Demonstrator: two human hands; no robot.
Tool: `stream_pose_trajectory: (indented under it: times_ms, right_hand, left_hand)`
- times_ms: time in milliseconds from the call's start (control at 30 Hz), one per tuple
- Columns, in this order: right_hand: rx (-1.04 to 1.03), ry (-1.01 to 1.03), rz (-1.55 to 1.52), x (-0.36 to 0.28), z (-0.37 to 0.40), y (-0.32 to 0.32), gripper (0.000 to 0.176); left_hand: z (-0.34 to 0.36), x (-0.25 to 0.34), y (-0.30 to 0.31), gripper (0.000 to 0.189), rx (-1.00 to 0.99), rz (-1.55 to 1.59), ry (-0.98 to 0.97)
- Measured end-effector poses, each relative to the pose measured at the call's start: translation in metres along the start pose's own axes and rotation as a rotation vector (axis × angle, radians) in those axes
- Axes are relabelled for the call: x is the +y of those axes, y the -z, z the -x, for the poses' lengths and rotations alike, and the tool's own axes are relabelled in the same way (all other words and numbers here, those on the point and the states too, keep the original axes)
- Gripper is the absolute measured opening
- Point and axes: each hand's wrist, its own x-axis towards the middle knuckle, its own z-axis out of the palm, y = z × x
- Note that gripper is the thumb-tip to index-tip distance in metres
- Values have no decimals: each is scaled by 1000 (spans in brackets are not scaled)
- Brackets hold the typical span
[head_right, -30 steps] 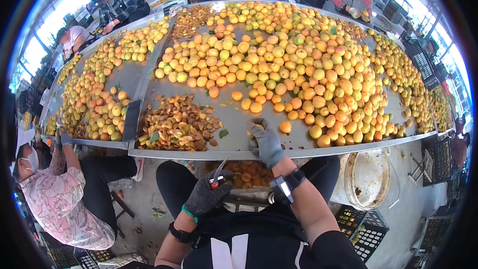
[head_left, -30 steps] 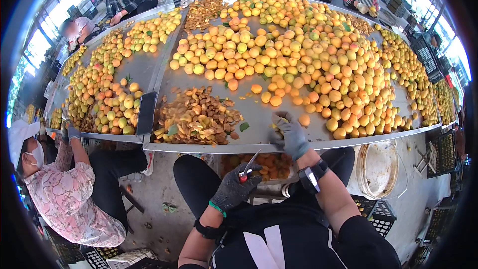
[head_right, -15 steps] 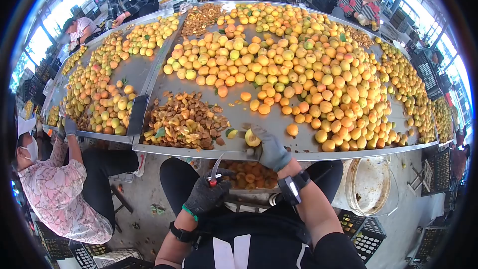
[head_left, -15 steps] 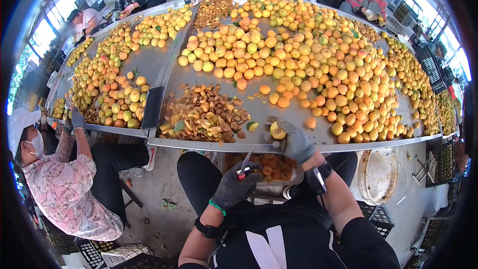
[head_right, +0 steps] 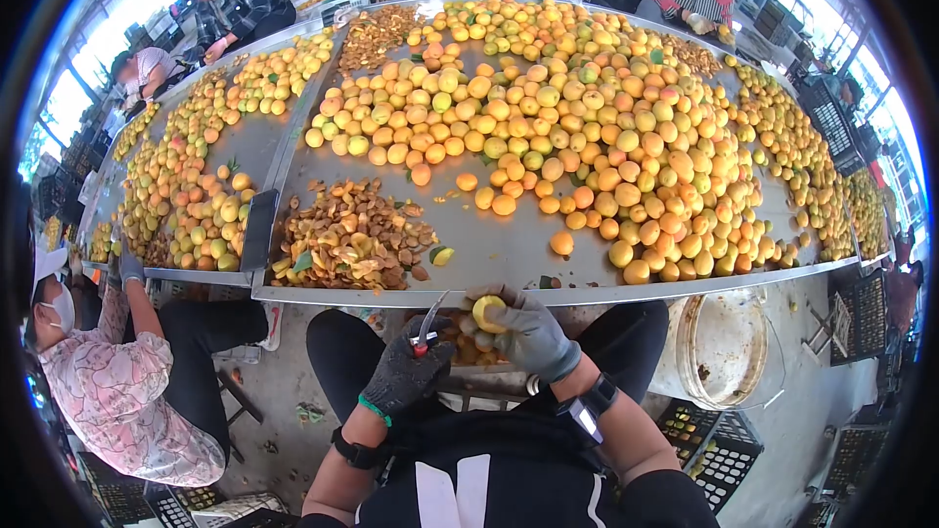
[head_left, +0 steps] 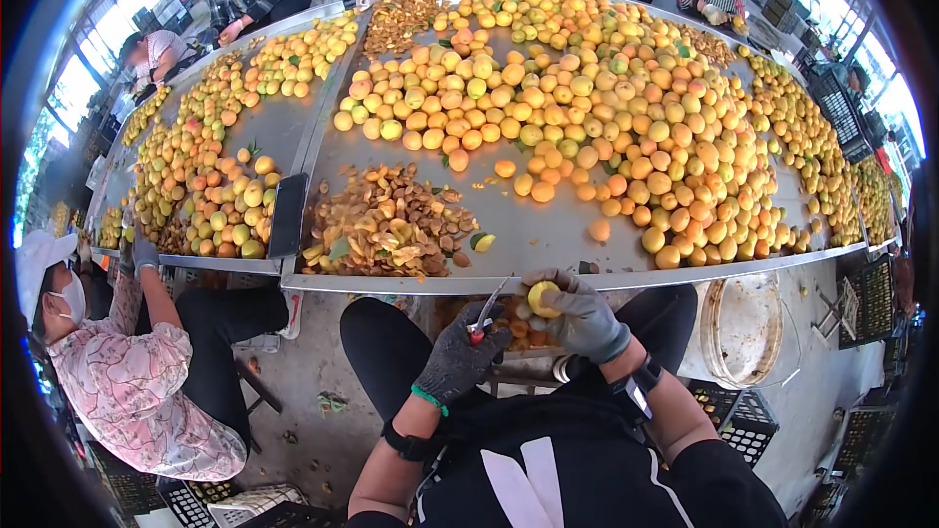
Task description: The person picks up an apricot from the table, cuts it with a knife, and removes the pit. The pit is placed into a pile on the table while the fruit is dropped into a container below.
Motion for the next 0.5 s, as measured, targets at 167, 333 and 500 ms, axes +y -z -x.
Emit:
stream_pose_trajectory:
  times_ms: [167,333,500]
  right_hand:
    - [70,33,81,6,8,-10,24]
    - [66,65,200,17,11,3,12]
    - [252,-24,7,5,1,-7,9]
  left_hand:
    - [-4,-7,-3,31,27,-191,-113]
    - [-4,-5,-9,27,-16,-302,-32]
    - [-7,-4,-11,27,-2,-259,-15]
